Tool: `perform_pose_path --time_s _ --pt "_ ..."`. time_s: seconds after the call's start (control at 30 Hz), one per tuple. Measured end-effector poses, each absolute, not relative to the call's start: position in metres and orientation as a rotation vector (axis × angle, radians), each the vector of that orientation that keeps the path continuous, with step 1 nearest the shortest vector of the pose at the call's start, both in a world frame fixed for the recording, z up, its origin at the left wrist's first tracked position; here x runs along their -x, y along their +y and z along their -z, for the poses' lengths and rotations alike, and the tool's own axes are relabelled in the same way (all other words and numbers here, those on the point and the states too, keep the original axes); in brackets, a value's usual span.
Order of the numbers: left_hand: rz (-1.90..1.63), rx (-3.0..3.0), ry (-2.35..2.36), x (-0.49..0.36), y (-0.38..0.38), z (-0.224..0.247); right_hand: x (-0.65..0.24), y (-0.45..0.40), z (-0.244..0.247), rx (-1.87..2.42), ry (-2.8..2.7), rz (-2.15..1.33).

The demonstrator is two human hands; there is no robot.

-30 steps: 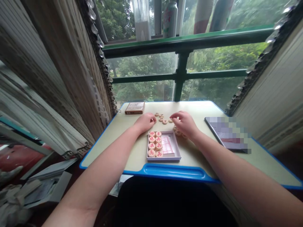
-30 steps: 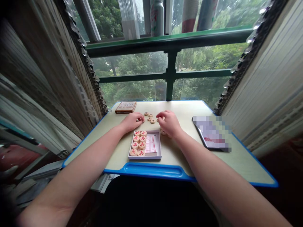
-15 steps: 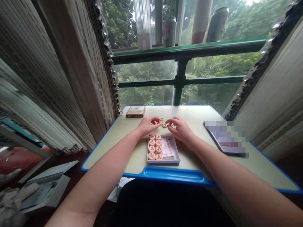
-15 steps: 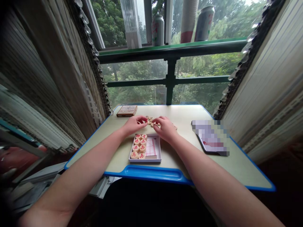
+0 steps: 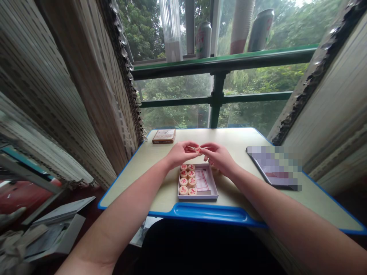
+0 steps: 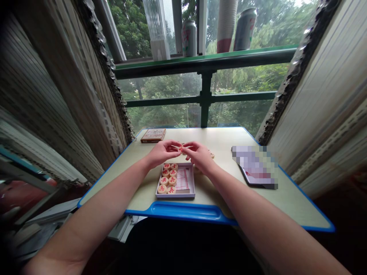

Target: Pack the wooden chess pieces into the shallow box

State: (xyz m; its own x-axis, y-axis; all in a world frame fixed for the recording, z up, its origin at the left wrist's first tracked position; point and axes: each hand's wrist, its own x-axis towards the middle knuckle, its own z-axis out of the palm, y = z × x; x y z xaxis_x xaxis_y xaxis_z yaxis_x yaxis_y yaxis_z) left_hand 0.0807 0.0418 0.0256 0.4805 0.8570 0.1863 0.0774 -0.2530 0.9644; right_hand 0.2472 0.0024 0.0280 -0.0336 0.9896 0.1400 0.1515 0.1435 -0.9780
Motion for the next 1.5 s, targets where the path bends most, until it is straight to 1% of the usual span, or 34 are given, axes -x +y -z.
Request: perform_pose_path --time_s 0.27,0.53,0.67,0.83,1.0,1.1,1.27,1.5 --pt "-0.932 -1.501 0.793 -0.079 0.043 -0.03 -0.248 0.002 -0.027 1.143 -1.44 -1.051" --pt "-0.777 -1.522 0.828 -0.071 0.043 -0.038 -0.251 -0.001 -0.032 1.143 -1.553 -0.957" --pt "-0.765 -1.52 0.82 -0.07 0.045 -0.036 -0.252 -0.002 -0.03 1.138 -1.691 -0.857" --pt "-0.79 -1.55 0.807 -0.07 0.049 -0.032 -0.252 -0.002 -0.029 1.248 -1.809 -0.645" --pt "-0.795 -1.56 0.794 -0.068 0.051 -0.031 -0.254 -0.004 -0.033 1.227 -1.89 -0.63" --pt "-0.831 -1.609 0.861 -0.065 0.055 -0.03 -0.255 -0.011 -0.039 1.172 -2.039 -0.625" --pt "-0.739 -1.67 0.96 -0.063 0.057 -0.026 -0.249 -0.031 -0.054 1.052 -2.384 -0.623" --pt "-0.852 -1.648 0.925 -0.07 0.055 -0.025 -0.241 -0.043 -0.059 1.173 -2.677 -0.694"
